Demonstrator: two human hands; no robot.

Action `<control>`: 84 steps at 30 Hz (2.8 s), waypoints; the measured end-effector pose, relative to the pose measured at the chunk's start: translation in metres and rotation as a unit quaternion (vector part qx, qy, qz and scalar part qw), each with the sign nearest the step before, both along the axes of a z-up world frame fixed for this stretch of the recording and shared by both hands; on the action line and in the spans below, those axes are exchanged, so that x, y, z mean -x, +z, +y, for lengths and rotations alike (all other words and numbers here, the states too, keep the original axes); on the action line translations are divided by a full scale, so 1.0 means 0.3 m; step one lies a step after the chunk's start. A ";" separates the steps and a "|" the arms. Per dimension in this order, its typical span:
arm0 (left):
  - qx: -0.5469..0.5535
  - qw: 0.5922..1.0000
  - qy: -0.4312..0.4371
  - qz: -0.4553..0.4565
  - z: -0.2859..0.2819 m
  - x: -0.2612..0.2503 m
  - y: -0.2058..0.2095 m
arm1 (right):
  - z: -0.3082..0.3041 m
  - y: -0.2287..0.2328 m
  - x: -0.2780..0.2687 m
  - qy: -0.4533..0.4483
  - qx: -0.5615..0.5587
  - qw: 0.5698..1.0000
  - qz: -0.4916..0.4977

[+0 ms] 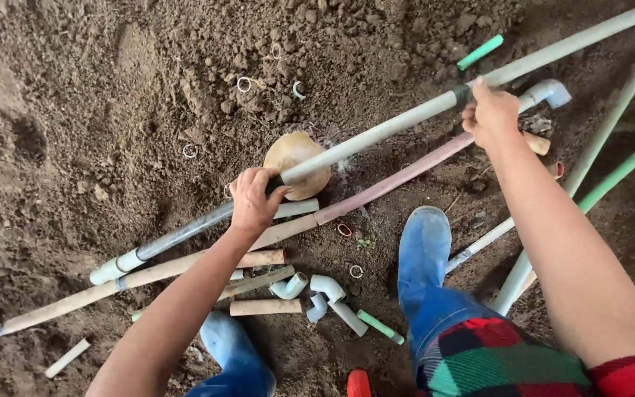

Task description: The person sits on the ground and assembles a long pipe by connecting various sections and fittings. They use a large rock as a makeshift anvil to hammer the pieces together and secure them with rubber bands.

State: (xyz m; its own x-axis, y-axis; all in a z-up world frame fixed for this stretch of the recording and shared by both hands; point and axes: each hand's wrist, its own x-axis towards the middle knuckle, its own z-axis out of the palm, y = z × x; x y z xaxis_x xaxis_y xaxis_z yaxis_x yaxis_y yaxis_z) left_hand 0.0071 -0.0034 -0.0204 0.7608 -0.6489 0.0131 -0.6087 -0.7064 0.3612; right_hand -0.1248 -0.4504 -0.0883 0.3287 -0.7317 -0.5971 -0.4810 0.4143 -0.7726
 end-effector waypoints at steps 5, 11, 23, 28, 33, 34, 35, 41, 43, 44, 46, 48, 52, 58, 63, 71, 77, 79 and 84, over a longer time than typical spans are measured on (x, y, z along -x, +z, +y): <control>0.033 0.997 -0.017 0.064 -0.020 0.004 0.078 | 0.051 0.182 -0.050 -0.120 -0.091 0.988 -0.042; 0.052 0.996 -0.010 0.070 -0.022 0.015 0.070 | 0.083 0.337 -0.120 -0.087 -0.060 0.994 -0.001; 0.035 0.993 0.004 0.116 -0.031 0.009 0.089 | 0.065 0.232 -0.066 -0.023 -0.039 0.999 0.002; 0.030 0.996 -0.014 0.078 -0.034 0.006 0.104 | 0.141 0.318 -0.048 -0.038 -0.098 0.994 -0.012; -0.011 0.997 -0.007 0.071 -0.016 -0.010 0.105 | 0.170 0.167 0.045 -0.003 -0.067 0.998 -0.002; -0.010 0.998 -0.002 0.058 -0.005 -0.011 0.093 | 0.173 0.134 0.067 0.037 -0.019 0.999 0.007; -0.009 0.999 0.002 0.044 0.005 -0.018 0.083 | 0.175 0.102 0.084 0.075 0.030 0.997 0.013; -0.036 0.988 -0.146 0.026 0.004 -0.009 0.364 | 0.428 0.731 0.283 0.220 0.063 0.973 0.036; 0.008 0.981 -0.189 0.029 0.015 0.012 0.484 | 0.512 0.907 0.416 0.226 -0.016 0.970 0.090; 0.050 0.972 -0.229 0.032 0.024 0.024 0.545 | 0.558 0.995 0.483 0.233 -0.097 0.957 0.141; 0.018 0.975 -0.214 0.059 0.059 0.069 0.621 | 0.541 0.822 0.720 0.242 -0.121 0.962 0.044; -0.011 0.977 -0.196 0.078 0.088 0.089 0.633 | 0.525 0.801 0.817 0.254 -0.138 0.955 -0.060; -0.155 0.977 -0.135 0.062 0.161 0.108 0.479 | 0.506 0.943 0.840 0.181 -0.227 0.955 -0.065; -0.323 0.931 -0.137 0.100 0.111 0.068 0.286 | 0.484 0.954 0.796 0.256 -0.193 0.947 0.014; -0.318 0.928 -0.132 0.139 0.139 0.095 0.271 | 0.492 0.990 0.664 0.420 -0.083 0.896 0.117; -0.395 0.892 -0.163 0.147 0.145 0.092 0.467 | 0.317 0.808 0.893 0.347 -0.217 0.911 0.041; -0.395 0.895 -0.127 0.162 0.263 0.073 0.619 | 0.425 0.961 0.711 0.525 -0.009 0.849 0.063; -0.400 0.896 -0.111 0.160 0.287 0.065 0.606 | 0.427 0.919 0.711 0.567 0.081 0.819 0.034; -0.450 0.873 -0.124 0.140 0.299 0.065 0.528 | 0.469 0.901 0.729 0.547 0.220 0.807 -0.026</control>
